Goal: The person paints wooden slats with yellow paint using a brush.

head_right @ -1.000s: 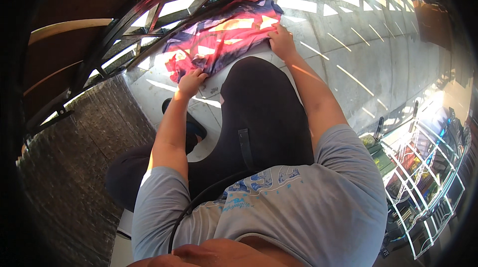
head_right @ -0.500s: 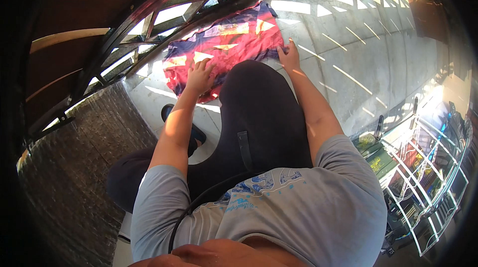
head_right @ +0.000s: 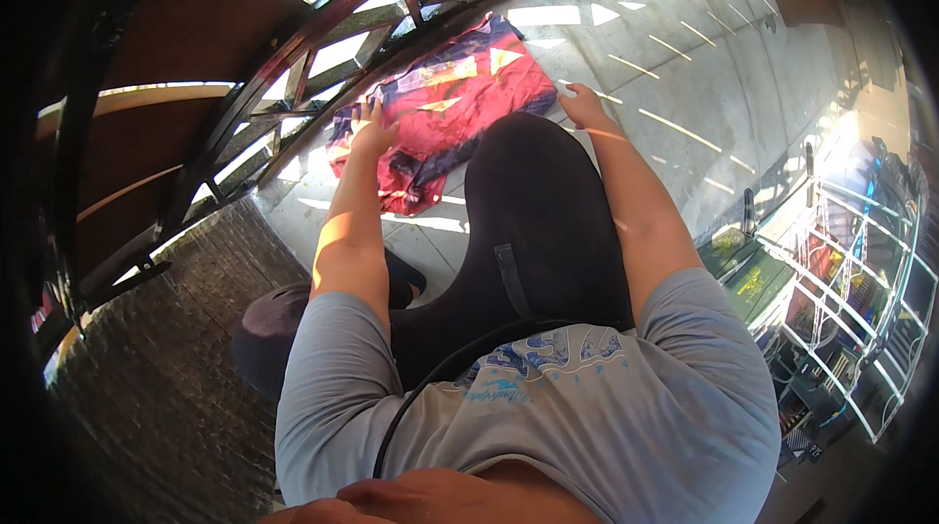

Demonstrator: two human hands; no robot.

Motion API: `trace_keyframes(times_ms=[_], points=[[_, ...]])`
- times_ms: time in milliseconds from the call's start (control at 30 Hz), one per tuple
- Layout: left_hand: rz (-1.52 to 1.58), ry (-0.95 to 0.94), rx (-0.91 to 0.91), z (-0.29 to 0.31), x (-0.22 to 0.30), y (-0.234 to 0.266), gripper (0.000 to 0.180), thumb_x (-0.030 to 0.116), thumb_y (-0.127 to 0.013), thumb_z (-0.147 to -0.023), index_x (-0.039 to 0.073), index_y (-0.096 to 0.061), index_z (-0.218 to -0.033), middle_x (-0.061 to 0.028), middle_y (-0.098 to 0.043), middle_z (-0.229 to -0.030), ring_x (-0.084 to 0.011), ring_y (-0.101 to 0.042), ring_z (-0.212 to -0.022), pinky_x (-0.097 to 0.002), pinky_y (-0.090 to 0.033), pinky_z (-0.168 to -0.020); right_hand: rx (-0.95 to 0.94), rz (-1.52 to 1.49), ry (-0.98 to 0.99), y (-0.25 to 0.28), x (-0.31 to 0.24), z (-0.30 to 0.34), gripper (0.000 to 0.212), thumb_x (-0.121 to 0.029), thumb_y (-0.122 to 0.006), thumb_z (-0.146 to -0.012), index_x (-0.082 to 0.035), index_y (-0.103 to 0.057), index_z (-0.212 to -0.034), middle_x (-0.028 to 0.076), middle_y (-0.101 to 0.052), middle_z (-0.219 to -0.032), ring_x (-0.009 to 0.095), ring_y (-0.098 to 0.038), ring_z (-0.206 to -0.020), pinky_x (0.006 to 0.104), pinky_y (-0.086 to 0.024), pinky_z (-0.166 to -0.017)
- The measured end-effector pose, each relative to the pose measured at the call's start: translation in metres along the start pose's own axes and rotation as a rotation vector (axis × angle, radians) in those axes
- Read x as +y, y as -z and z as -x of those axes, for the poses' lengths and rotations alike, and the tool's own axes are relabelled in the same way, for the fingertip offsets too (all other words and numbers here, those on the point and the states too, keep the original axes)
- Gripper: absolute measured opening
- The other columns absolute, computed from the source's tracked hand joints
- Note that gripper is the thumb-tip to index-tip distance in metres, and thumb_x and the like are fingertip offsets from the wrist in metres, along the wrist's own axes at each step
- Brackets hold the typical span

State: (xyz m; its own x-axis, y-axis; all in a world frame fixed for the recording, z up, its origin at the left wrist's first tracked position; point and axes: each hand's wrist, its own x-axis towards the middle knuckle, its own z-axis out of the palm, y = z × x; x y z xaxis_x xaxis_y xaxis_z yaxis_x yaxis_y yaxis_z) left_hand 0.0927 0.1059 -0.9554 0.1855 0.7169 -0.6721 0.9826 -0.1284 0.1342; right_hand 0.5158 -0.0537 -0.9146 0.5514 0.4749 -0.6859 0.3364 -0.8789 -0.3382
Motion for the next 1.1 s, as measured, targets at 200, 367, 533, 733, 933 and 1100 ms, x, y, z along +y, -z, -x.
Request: trace_keyframes(times_ms=[200,367,533,733,933,1100], points=[[0.309,-0.274,-0.187,0.084,0.007,0.041,0.071,0.045,-0.069,-0.090,0.011,-0.050,-0.151,-0.0229,-0.050,-0.153,-0.0377,-0.050,-0.140,-0.0481,-0.042,-0.115,0.062,0.059,0.081,0.055,0.019,0.065,0.064,-0.045,-0.074,-0.086,-0.009,-0.063,-0.139,0.022,-0.068,-0.130,0.037,-0.066,-0.120,0.0427,-0.049,-0.107],[0.373,-0.168,-0.253,0.222,0.015,0.103,0.056,0.040,-0.064,-0.092,0.009,-0.062,-0.138,-0.0217,-0.071,-0.123,-0.0353,-0.068,-0.116,-0.0426,-0.053,-0.099,0.037,0.293,0.075,0.082,-0.016,0.158,0.064,-0.050,-0.065,-0.088,-0.015,-0.062,-0.142,0.018,-0.061,-0.143,0.037,-0.049,-0.141,0.0476,-0.034,-0.118],[0.485,-0.192,0.026,0.360,0.022,0.131,0.055,0.035,-0.068,-0.091,0.004,-0.060,-0.136,-0.0201,-0.072,-0.121,-0.0387,-0.067,-0.115,-0.0455,-0.052,-0.100,0.077,0.360,0.234,0.129,-0.064,0.252,0.064,-0.048,-0.065,-0.088,-0.013,-0.062,-0.141,0.018,-0.062,-0.142,0.038,-0.046,-0.144,0.0513,-0.025,-0.122],[0.904,-0.139,-0.098,0.561,0.080,0.141,0.056,0.031,-0.070,-0.095,0.006,-0.056,-0.143,-0.0170,-0.071,-0.125,-0.0288,-0.070,-0.113,-0.0383,-0.054,-0.096,-0.075,0.238,0.530,0.201,-0.051,0.370,0.058,-0.040,-0.066,-0.091,-0.008,-0.062,-0.139,0.018,-0.066,-0.136,0.033,-0.058,-0.131,0.0425,-0.043,-0.112],[1.430,-0.736,-0.090,0.814,0.173,0.307,0.055,0.029,-0.056,-0.105,0.005,-0.044,-0.153,-0.0141,-0.055,-0.147,-0.0263,-0.054,-0.134,-0.0438,-0.041,-0.112,-0.409,0.260,0.627,0.288,0.018,0.533,0.045,-0.029,-0.067,-0.093,-0.006,-0.065,-0.132,0.015,-0.074,-0.114,0.032,-0.071,-0.103,0.0394,-0.056,-0.092],[1.606,-1.367,0.075,1.079,0.201,0.469,0.099,0.081,-0.027,-0.097,-0.001,-0.046,-0.150,-0.0340,-0.056,-0.138,-0.0459,-0.056,-0.130,-0.0572,-0.041,-0.111,-0.304,0.653,0.591,0.317,0.185,0.586,0.051,-0.036,-0.067,-0.088,-0.006,-0.067,-0.130,0.020,-0.072,-0.120,0.035,-0.067,-0.117,0.0417,-0.052,-0.104]])
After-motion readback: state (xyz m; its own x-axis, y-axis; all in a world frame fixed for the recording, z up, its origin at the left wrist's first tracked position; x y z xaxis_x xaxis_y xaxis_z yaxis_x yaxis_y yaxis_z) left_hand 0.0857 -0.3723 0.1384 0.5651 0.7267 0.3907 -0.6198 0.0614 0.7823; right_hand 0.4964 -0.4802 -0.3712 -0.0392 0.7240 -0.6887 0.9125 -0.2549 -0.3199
